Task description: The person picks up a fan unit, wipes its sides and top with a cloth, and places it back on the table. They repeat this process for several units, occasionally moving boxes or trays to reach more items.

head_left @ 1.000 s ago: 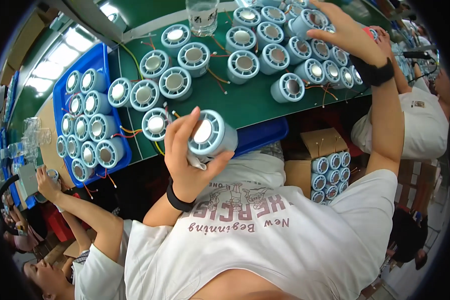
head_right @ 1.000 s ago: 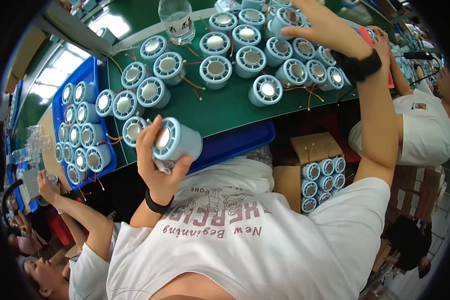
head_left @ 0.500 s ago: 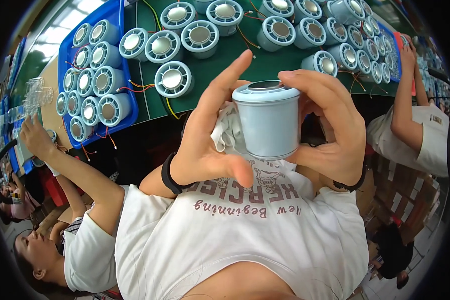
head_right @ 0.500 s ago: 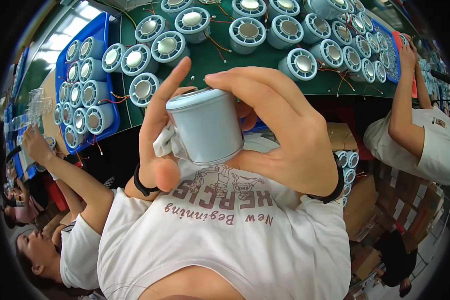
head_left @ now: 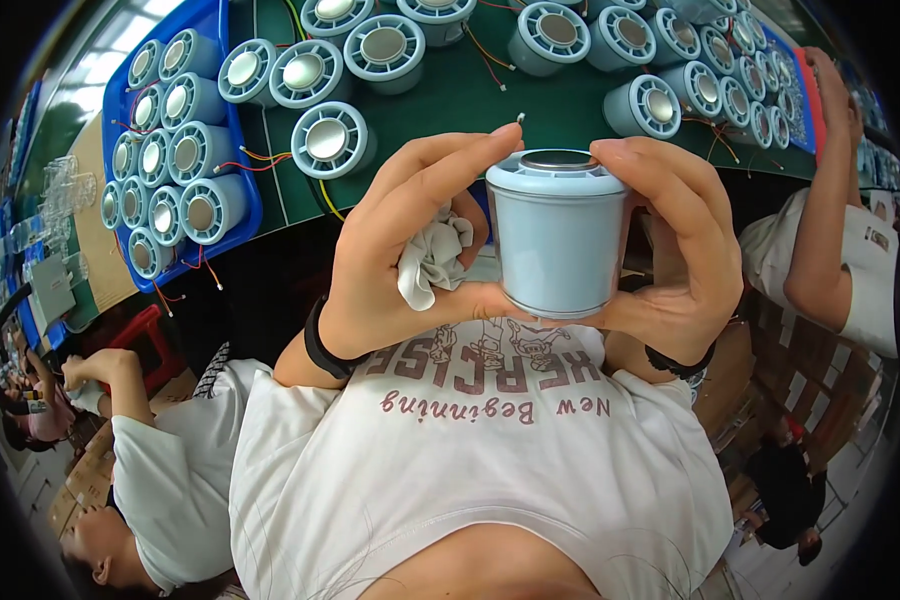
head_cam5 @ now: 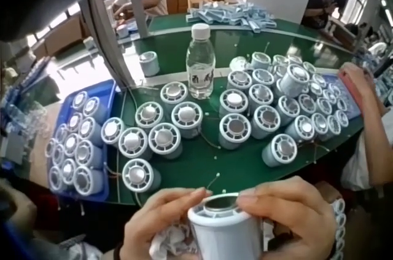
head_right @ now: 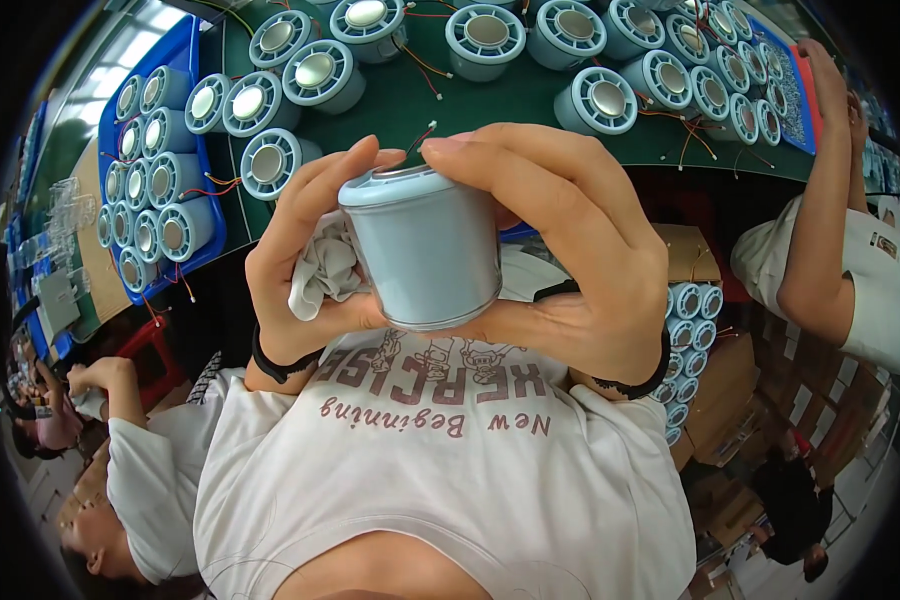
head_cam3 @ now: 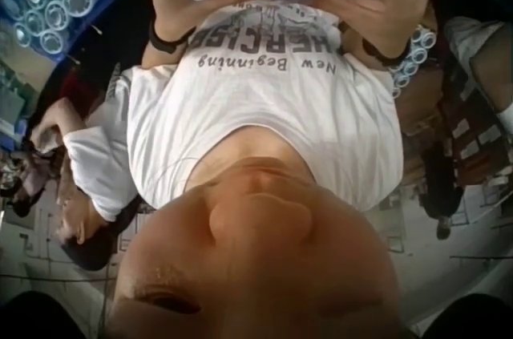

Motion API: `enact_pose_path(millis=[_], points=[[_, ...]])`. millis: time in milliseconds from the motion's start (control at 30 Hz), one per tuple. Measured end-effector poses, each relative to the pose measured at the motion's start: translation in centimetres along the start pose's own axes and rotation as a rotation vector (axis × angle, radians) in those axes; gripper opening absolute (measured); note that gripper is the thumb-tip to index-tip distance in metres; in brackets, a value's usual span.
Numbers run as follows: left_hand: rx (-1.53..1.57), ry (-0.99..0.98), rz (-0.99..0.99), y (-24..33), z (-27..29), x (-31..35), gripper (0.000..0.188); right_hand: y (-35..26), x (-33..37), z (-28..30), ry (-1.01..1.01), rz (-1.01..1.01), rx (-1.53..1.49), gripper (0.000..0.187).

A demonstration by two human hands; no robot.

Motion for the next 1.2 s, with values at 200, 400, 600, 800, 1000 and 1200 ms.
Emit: enact_pose_path(millis=[200,400,600,800,1000,1200], points=[[0.006,0.072,-0.110,0.7,0.2,-0.2,0.088,0.5,-0.1,0.1,-0.025,0.097,-0.056,0.093],[-0.143,0.065,-0.137,2.3,0.5,-0.5,0.087,0.7,-0.5,-0.1,-0.109,0.067,-0.088,0.089],[-0.252,0.070,-0.199,2.8,0.8,-0.5,0.083,1.1,-0.5,-0.5,-0.401,-0.125,-0.094,0.086],[-0.259,0.070,-0.241,3.2,1.0,-0.6,0.084,1.8,0.0,-0.7,-0.384,-0.184,-0.227,0.083],[-0.057,-0.035,0.115,0.9,-0.1,0.1,0.108,1.3,0.1,0.2,-0.209,0.124,-0.235,0.059],[0.554,0.000,0.401,-0.2,-3.8,-1.2,0.108,0.8,1.0,0.6,-0.136,0.146,-0.054,0.062]])
Point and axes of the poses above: each hand's wrist, its own x-axis away from the middle knuckle, its own z-axis out of the back of the hand, y = z × x, the point moved 7 cm from there along -x, towards the middle knuckle, and after that the axes turned 7 degrees about -z, right-handed, at the moved point
